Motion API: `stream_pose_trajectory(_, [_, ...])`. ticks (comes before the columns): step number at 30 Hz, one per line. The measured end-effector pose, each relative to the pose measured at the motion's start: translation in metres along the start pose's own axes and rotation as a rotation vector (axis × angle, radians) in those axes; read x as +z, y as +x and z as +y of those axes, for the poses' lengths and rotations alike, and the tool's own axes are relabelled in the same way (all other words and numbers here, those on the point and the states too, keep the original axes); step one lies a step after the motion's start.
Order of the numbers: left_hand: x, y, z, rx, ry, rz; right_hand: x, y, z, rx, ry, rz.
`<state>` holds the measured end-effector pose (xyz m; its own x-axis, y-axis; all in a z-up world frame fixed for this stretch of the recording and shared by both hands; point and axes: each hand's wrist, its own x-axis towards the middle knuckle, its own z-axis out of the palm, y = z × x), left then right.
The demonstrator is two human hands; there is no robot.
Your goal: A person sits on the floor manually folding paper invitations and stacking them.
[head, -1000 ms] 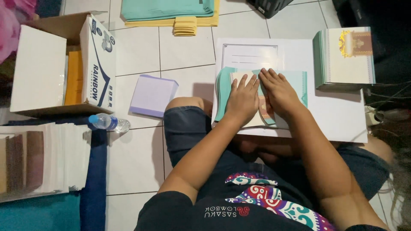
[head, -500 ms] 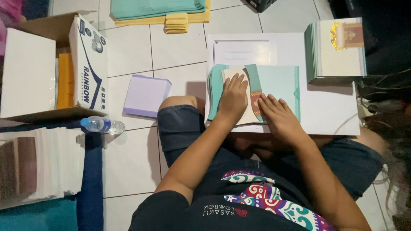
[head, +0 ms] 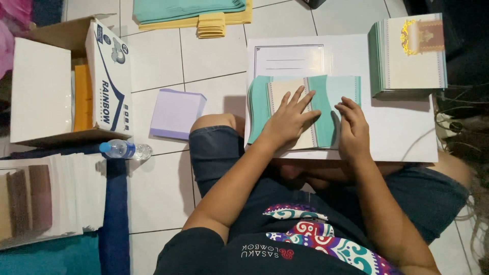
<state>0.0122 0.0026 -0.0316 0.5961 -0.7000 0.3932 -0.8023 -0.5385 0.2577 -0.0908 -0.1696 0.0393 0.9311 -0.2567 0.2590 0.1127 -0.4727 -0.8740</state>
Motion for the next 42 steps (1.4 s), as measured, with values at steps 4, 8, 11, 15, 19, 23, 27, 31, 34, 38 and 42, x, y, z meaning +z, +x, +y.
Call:
stream_pose_trajectory(4, [-0.007, 0.001, 0.003, -0.006, -0.021, -0.008, 0.002, -0.001, 0.003, 0.0, -0.046, 0.026])
stream_pose_trajectory(8, [-0.002, 0.001, 0.001, 0.008, -0.011, 0.045, 0.002, 0.0, -0.003, 0.038, -0.043, 0.016])
stream_pose_trajectory(11, [0.004, 0.0, -0.001, 0.036, -0.039, 0.102, 0.001, -0.001, 0.008, 0.049, -0.061, -0.039])
stream_pose_trajectory(15, [0.015, -0.001, -0.005, 0.074, -0.131, 0.256, 0.0, -0.002, 0.044, -0.126, -0.162, -0.324])
stream_pose_trajectory(19, [0.001, -0.002, -0.001, 0.048, -0.13, 0.194, 0.005, -0.008, 0.053, -0.203, -0.293, -0.325])
stream_pose_trajectory(23, [-0.013, -0.001, 0.007, -0.092, -0.023, 0.123, 0.008, -0.006, 0.046, -0.187, -0.322, -0.298])
stream_pose_trajectory(27, [-0.029, 0.002, 0.013, -0.191, 0.087, 0.039, 0.013, -0.004, 0.038, -0.252, -0.462, -0.226])
stream_pose_trajectory(31, [-0.049, 0.005, 0.021, -0.31, 0.053, -0.034, 0.014, -0.007, 0.036, -0.291, -0.561, -0.265])
stream_pose_trajectory(34, [-0.048, 0.006, 0.022, -0.318, 0.04, -0.098, 0.017, 0.001, 0.026, -0.327, -0.701, -0.346])
stream_pose_trajectory(38, [-0.044, 0.005, 0.022, -0.275, 0.072, -0.084, 0.024, 0.027, 0.008, -0.296, -0.813, -0.457])
stream_pose_trajectory(42, [-0.041, 0.005, 0.021, -0.302, 0.107, -0.06, 0.036, 0.055, 0.019, -0.259, -0.868, -0.487])
